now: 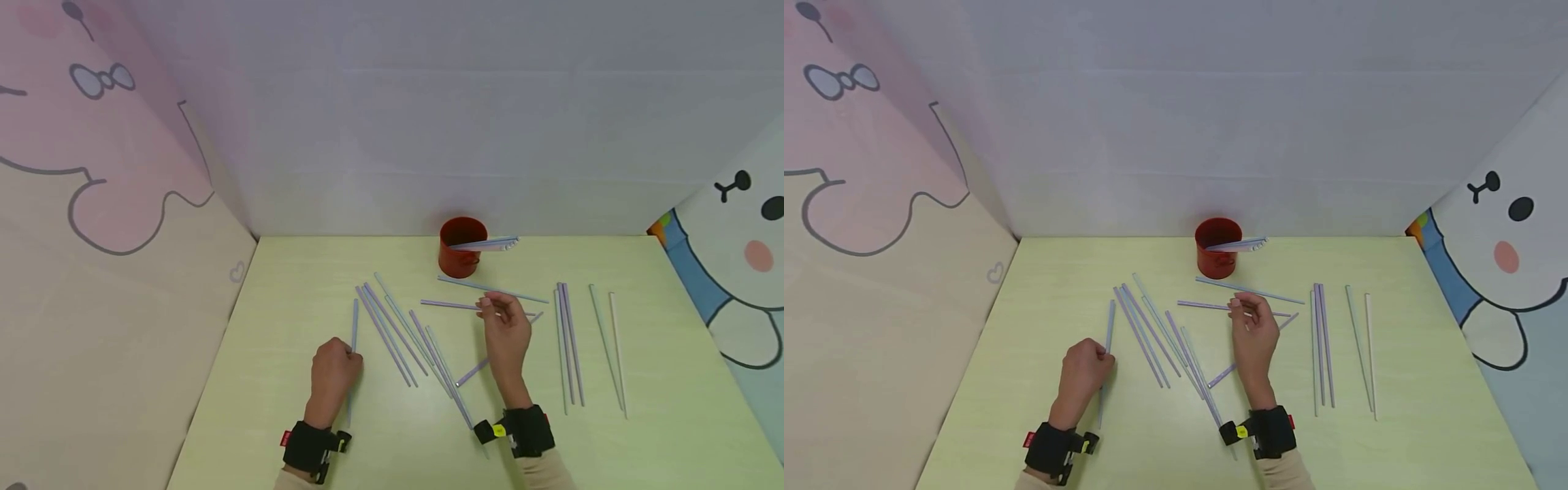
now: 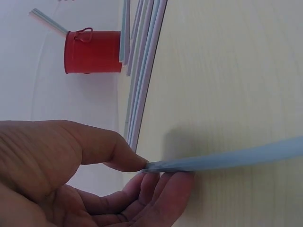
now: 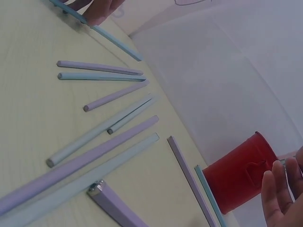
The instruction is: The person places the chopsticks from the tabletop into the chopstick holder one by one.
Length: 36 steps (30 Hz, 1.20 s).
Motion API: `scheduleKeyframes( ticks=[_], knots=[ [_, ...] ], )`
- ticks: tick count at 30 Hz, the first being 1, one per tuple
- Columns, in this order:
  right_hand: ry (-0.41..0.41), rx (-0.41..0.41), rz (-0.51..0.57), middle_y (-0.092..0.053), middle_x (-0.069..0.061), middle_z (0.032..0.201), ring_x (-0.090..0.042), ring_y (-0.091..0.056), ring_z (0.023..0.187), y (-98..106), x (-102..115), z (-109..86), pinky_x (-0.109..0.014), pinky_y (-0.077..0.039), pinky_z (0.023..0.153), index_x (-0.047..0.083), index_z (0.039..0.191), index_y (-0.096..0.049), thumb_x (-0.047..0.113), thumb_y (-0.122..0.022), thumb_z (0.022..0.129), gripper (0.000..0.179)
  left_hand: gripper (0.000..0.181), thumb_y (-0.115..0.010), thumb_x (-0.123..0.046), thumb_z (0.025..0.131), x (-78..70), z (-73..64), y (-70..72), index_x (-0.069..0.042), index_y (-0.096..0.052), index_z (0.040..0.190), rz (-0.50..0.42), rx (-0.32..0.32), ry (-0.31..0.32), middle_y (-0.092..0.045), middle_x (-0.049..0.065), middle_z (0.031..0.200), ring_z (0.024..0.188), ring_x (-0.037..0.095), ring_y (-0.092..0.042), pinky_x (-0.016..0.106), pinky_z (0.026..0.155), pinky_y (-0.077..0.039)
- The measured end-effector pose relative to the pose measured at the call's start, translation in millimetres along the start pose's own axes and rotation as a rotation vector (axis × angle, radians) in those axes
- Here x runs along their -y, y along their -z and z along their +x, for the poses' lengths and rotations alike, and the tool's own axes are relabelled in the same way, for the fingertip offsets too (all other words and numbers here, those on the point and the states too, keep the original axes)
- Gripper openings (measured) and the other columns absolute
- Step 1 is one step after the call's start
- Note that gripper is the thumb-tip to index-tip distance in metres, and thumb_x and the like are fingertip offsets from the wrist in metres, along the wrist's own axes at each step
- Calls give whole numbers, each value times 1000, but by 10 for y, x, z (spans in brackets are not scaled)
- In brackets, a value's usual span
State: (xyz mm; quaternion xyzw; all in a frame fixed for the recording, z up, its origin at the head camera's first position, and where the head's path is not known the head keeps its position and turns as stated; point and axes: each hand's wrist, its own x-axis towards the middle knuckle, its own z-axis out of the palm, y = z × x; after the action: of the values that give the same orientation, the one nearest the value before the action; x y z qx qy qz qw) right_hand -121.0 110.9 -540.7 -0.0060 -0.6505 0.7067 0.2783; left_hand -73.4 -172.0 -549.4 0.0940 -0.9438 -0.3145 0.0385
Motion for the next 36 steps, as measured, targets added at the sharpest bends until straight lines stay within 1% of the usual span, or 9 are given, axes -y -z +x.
scheduleKeyframes(
  ticks=[2, 5, 6, 9, 13, 19, 24, 30, 36],
  knots=[
    [3, 10, -16, -63, -34, 93, -24, -67, 81, -9, 3, -11, -17, -57, 68, -14, 105, -64, -6, -63, 91, 16, 23, -53, 4, 71, -10, -1, 3, -12, -45, 56, -3, 4, 9, -31, -1, 56, 50, 12, -23, 24, 43, -19],
    [0, 33, -40, -65, -31, 94, -24, -67, 81, -25, 1, -34, -16, -57, 69, -12, 106, -65, -5, -63, 91, 16, 7, -57, 0, 72, -44, -3, 7, -5, -61, 69, -4, 0, 15, -52, 4, 63, 51, 16, -44, 26, 44, -34],
    [-3, 42, -50, -66, -30, 94, -24, -67, 81, -32, -1, -44, -16, -57, 69, -11, 106, -65, -5, -64, 91, 16, 5, -58, -1, 73, -63, -5, 13, -3, -63, 72, -8, -3, 12, -56, 6, 65, 53, 18, -49, 27, 46, -39],
    [-13, 74, -45, -66, -30, 94, -26, -67, 81, -56, -14, -70, -17, -58, 70, -12, 106, -65, -7, -64, 90, 17, 5, -60, -3, 74, -129, -12, 35, -2, -65, 76, -33, -7, -11, -62, 7, 67, 55, 20, -56, 32, 48, -46],
    [-32, 128, -43, -66, -29, 92, -31, -67, 80, -107, -4, -106, -17, -58, 70, -12, 105, -65, -6, -65, 90, 17, 4, -65, -5, 75, -206, -20, 49, -4, -66, 78, -55, -12, -54, -64, 4, 67, 56, 19, -58, 33, 49, -49],
    [-65, 205, -38, -67, -26, 92, -34, -67, 79, -199, 74, -167, -17, -58, 71, -9, 104, -65, -4, -65, 90, 15, 6, -69, -8, 78, -330, -53, 68, -5, -65, 82, -85, 28, -94, -64, 1, 69, 58, 16, -56, 30, 50, -47],
    [-80, 296, -7, -64, -32, 91, -49, -62, 80, -269, 247, -200, -18, -58, 72, -17, 104, -60, -10, -63, 90, 16, 5, -67, -8, 78, -440, -97, 92, -7, -63, 82, -89, 26, -150, -63, -1, 69, 56, 13, -54, 28, 50, -45],
    [-80, 458, -134, -66, -29, 96, -38, -67, 83, -333, 471, -198, -12, -54, 74, -15, 108, -61, -8, -63, 90, 20, 5, -65, -7, 79, -551, -121, 89, -9, -63, 84, -124, 47, -219, -63, -4, 70, 52, 7, -53, 23, 47, -43],
    [-126, 528, -118, -66, -28, 104, -40, -66, 89, -370, 525, -226, -12, -54, 78, -13, 113, -60, -5, -62, 92, 22, 8, -68, -12, 81, -610, -136, 53, -12, -63, 87, -214, 101, -255, -64, -5, 76, 60, 5, -58, 23, 51, -50]
  ],
)
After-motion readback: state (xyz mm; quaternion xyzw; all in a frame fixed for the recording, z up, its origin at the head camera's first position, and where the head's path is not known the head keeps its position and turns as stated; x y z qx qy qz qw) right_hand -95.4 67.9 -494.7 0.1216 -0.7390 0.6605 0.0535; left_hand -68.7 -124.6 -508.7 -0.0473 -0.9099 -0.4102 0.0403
